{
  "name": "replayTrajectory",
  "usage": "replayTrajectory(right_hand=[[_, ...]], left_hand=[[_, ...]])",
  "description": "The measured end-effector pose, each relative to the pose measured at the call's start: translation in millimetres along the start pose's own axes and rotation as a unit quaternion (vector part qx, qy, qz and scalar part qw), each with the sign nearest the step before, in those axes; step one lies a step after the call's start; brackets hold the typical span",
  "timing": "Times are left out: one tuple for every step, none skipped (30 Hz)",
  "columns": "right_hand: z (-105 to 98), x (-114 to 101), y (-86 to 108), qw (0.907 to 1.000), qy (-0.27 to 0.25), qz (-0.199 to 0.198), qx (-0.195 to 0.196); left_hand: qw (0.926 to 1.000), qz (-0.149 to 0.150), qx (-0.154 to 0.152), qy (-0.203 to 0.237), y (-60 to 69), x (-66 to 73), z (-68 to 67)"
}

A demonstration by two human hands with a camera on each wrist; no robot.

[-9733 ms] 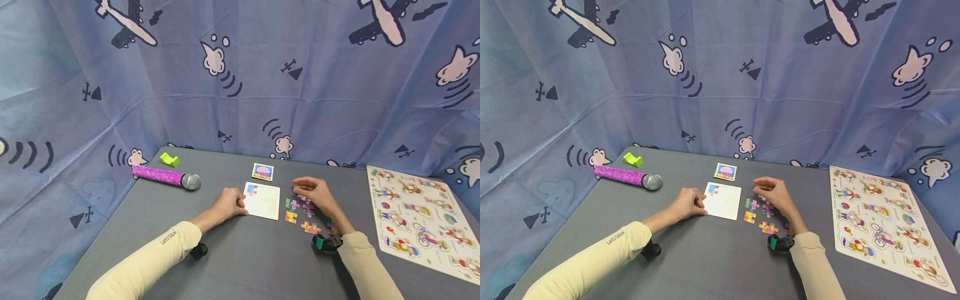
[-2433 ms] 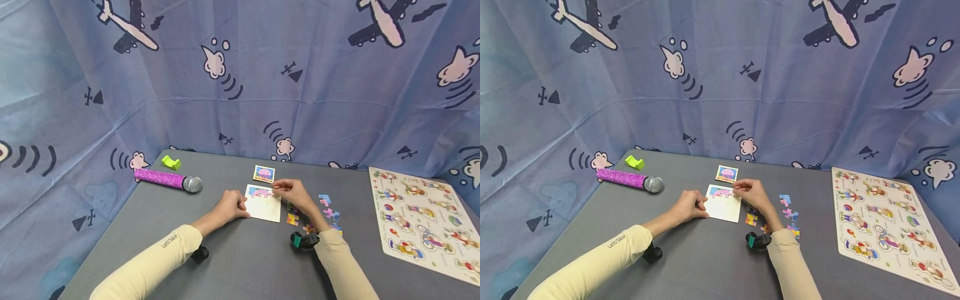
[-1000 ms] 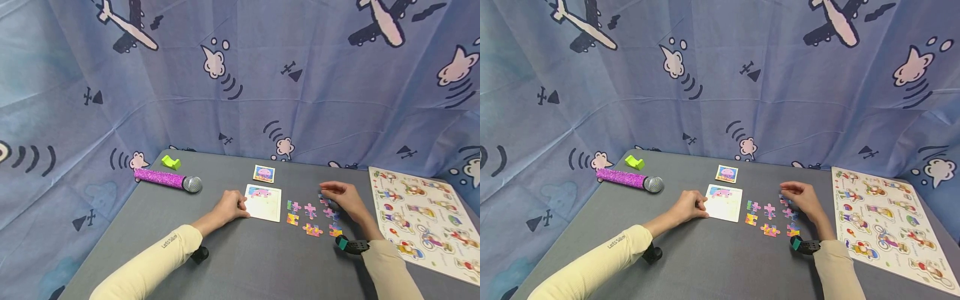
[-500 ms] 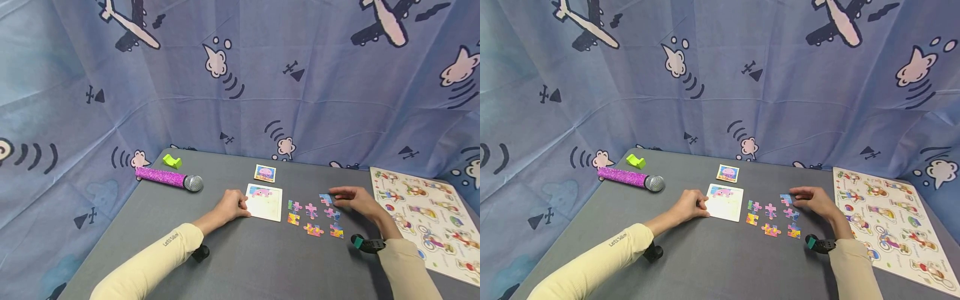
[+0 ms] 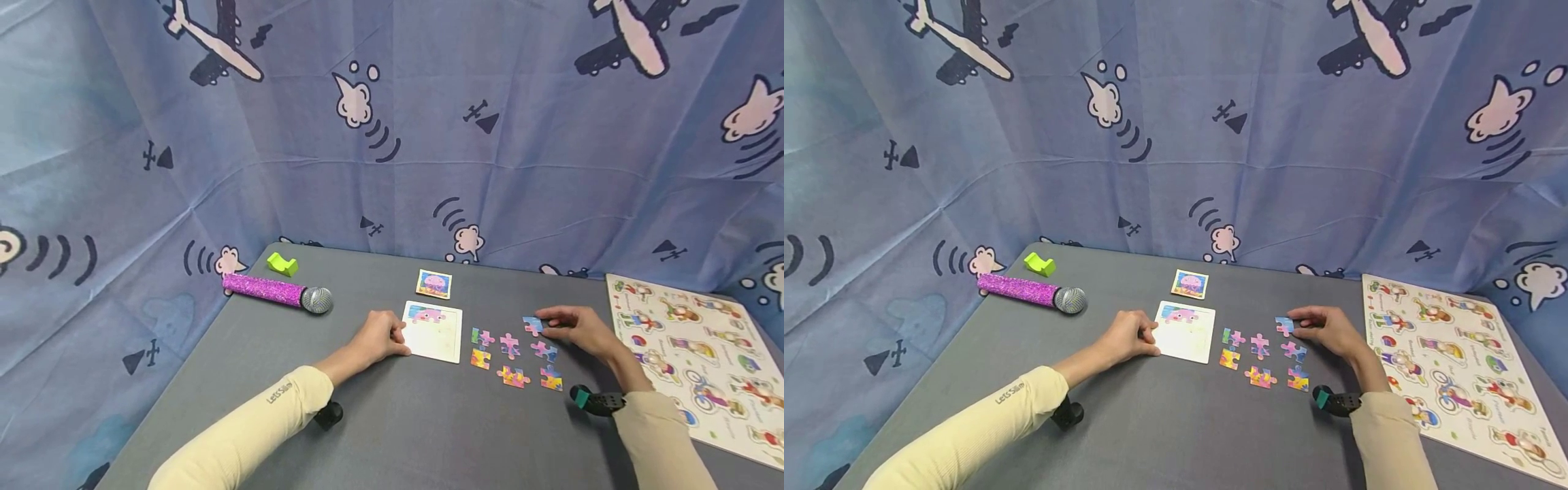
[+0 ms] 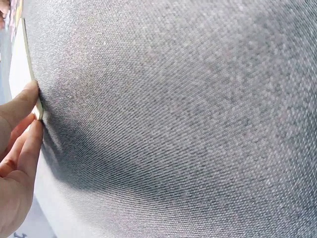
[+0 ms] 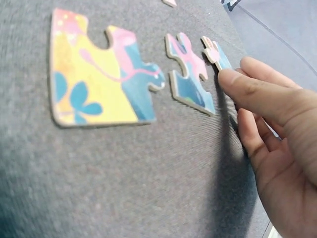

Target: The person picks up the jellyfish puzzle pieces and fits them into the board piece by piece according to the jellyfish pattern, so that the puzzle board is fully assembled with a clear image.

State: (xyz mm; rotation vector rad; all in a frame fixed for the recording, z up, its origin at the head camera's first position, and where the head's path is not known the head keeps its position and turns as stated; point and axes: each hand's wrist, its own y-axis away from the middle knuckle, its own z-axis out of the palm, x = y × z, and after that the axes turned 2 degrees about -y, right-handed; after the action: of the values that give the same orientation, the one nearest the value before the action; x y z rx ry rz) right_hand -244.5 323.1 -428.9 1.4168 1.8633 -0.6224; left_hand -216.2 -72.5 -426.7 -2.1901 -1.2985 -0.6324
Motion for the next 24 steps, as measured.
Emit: replayTrajectory(right_hand=[[-0.1, 0.2, 0.6, 1.0, -0.008, -0.001, 0.001], [-0.3, 0.5, 1.3, 0.9998, -0.019, -0.003, 0.001], [-0.7, 0.6, 2.3, 0.9994, -0.033, -0.004, 0.0], [-1.2, 0.8, 3.4, 0.999, -0.045, -0.005, -0.001], [-1.7, 1.0, 4.5, 0.9983, -0.058, -0.005, -0.003], [-2.1, 1.3, 5.6, 0.9976, -0.069, -0.004, -0.004], [-2.5, 1.6, 6.6, 0.9969, -0.079, -0.004, -0.006], [-2.8, 1.8, 7.5, 0.9961, -0.088, -0.002, -0.009], [-2.9, 2.0, 8.1, 0.9953, -0.096, 0.0, -0.011], [-3.1, 2.1, 8.5, 0.9947, -0.102, 0.003, -0.012], [-3.1, 2.1, 8.8, 0.9941, -0.108, 0.006, -0.014], [-3.2, 1.9, 8.7, 0.9937, -0.111, 0.01, -0.017], [-3.4, 1.6, 8.3, 0.9934, -0.112, 0.013, -0.022], [-3.6, 1.1, 7.8, 0.9934, -0.111, 0.015, -0.026], [-3.7, 0.6, 6.9, 0.9936, -0.107, 0.017, -0.032], [-4.2, -0.1, 6.0, 0.9941, -0.1, 0.019, -0.038], [-4.6, -0.8, 4.8, 0.9945, -0.092, 0.018, -0.046], [-5.3, -1.4, 3.5, 0.995, -0.082, 0.016, -0.054], [-5.9, -2.3, 2.3, 0.9955, -0.071, 0.012, -0.062], [-6.7, -2.9, 1.2, 0.9957, -0.06, 0.01, -0.07], [-7.6, -3.4, 0.1, 0.9957, -0.051, 0.006, -0.077], [-8.4, -3.9, -0.7, 0.9957, -0.043, 0.002, -0.082], [-8.9, -4.0, -1.4, 0.9956, -0.036, -0.003, -0.086], [-9.2, -3.9, -1.9, 0.9956, -0.031, -0.005, -0.088]], left_hand=[[1.0, -0.001, -0.001, -0.001, 0.0, -0.2, 0.2], [1.0, -0.002, -0.001, -0.002, 0.1, -0.4, 0.4], [1.0, -0.002, -0.002, -0.003, 0.2, -0.7, 0.5], [1.0, -0.002, -0.001, -0.004, 0.2, -1.2, 0.8], [1.0, -0.002, -0.001, -0.004, 0.2, -1.4, 0.8], [1.0, -0.001, -0.001, -0.004, 0.3, -1.7, 1.0], [1.0, -0.002, -0.002, -0.004, 0.5, -1.7, 0.8], [1.0, -0.003, -0.002, -0.004, 0.5, -1.7, 0.7], [1.0, -0.004, -0.003, -0.004, 0.5, -1.5, 0.5], [1.0, -0.005, -0.004, -0.004, 0.6, -1.5, 0.4], [1.0, -0.006, -0.005, -0.005, 0.7, -1.2, 0.2], [0.9999, -0.006, -0.006, -0.006, 0.6, -1.1, 0.1], [0.9999, -0.008, -0.006, -0.007, 0.6, -0.8, -0.2], [0.9999, -0.007, -0.007, -0.007, 0.6, -0.9, 0.0], [0.9999, -0.007, -0.007, -0.007, 0.5, -0.9, 0.1], [0.9999, -0.006, -0.007, -0.006, 0.6, -1.0, 0.4], [0.9999, -0.006, -0.007, -0.005, 0.6, -1.1, 0.5], [0.9999, -0.007, -0.008, -0.003, 0.6, -1.0, 0.6], [0.9999, -0.008, -0.008, -0.002, 0.6, -1.0, 0.7], [0.9999, -0.008, -0.008, -0.002, 0.6, -1.0, 0.9], [0.9999, -0.008, -0.008, -0.003, 0.6, -0.8, 0.8], [0.9999, -0.008, -0.008, -0.004, 0.6, -0.7, 0.8], [0.9999, -0.008, -0.007, -0.004, 0.4, -0.5, 0.6], [0.9999, -0.008, -0.007, -0.005, 0.4, -0.2, 0.5]])
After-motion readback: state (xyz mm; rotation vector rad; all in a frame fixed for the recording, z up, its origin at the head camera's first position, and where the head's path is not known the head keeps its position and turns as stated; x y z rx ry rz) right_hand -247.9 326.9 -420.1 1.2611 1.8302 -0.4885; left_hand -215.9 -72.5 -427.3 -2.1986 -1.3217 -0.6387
